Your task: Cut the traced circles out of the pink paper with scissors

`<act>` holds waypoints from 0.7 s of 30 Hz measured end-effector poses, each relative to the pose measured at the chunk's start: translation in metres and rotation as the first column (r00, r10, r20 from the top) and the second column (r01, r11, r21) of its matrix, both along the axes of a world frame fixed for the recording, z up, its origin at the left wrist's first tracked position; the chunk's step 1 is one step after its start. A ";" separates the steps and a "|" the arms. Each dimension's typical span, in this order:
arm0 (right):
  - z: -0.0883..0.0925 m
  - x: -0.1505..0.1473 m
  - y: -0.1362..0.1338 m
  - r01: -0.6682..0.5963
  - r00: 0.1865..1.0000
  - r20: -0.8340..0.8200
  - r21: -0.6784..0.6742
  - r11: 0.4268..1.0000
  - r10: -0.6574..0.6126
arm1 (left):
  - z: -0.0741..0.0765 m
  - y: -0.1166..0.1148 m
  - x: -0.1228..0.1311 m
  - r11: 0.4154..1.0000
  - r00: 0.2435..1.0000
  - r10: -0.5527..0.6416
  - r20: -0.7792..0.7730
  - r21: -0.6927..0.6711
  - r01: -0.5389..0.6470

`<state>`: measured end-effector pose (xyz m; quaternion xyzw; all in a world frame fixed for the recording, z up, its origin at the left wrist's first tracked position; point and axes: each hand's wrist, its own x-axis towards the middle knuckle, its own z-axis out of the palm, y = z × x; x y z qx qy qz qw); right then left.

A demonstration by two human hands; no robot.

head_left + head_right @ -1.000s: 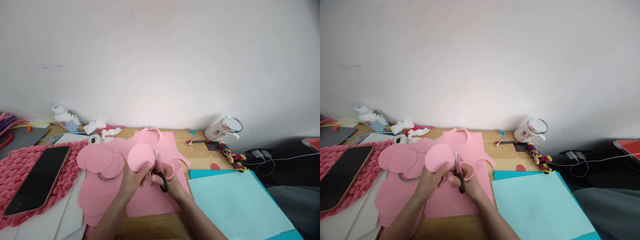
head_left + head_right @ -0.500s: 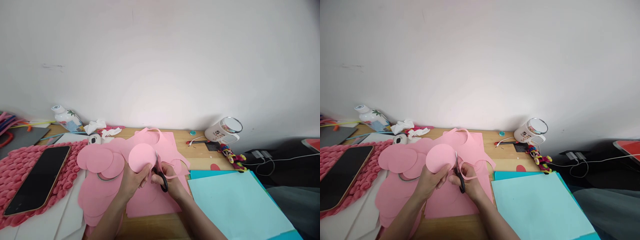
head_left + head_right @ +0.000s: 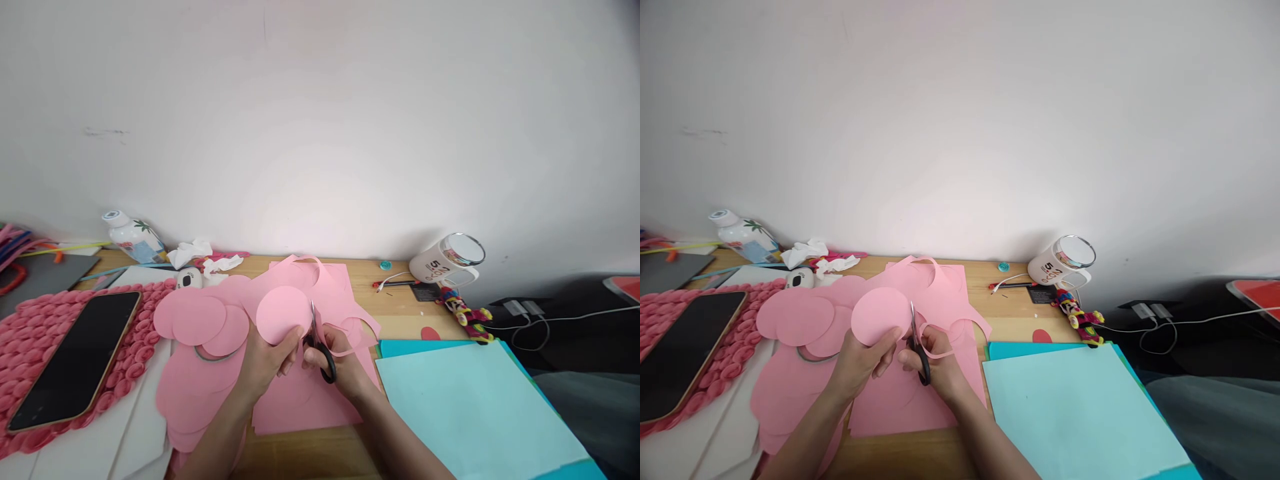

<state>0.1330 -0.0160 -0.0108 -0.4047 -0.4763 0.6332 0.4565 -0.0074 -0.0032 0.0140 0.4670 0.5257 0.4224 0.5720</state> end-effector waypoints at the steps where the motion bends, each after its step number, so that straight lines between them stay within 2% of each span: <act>1: 0.000 0.000 0.000 0.001 1.000 -0.014 -0.002 1.000 -0.001 | 0.000 0.000 0.000 1.000 1.000 -0.008 -0.001 0.007 0.008; 6: -0.002 0.001 0.000 -0.018 0.998 -0.062 -0.006 1.000 0.018 | -0.002 -0.001 0.000 0.999 0.999 -0.035 -0.004 0.026 0.035; 21: -0.002 0.001 0.000 -0.006 1.000 -0.001 0.025 1.000 0.006 | -0.002 0.000 0.000 1.000 1.000 -0.001 0.018 -0.011 0.001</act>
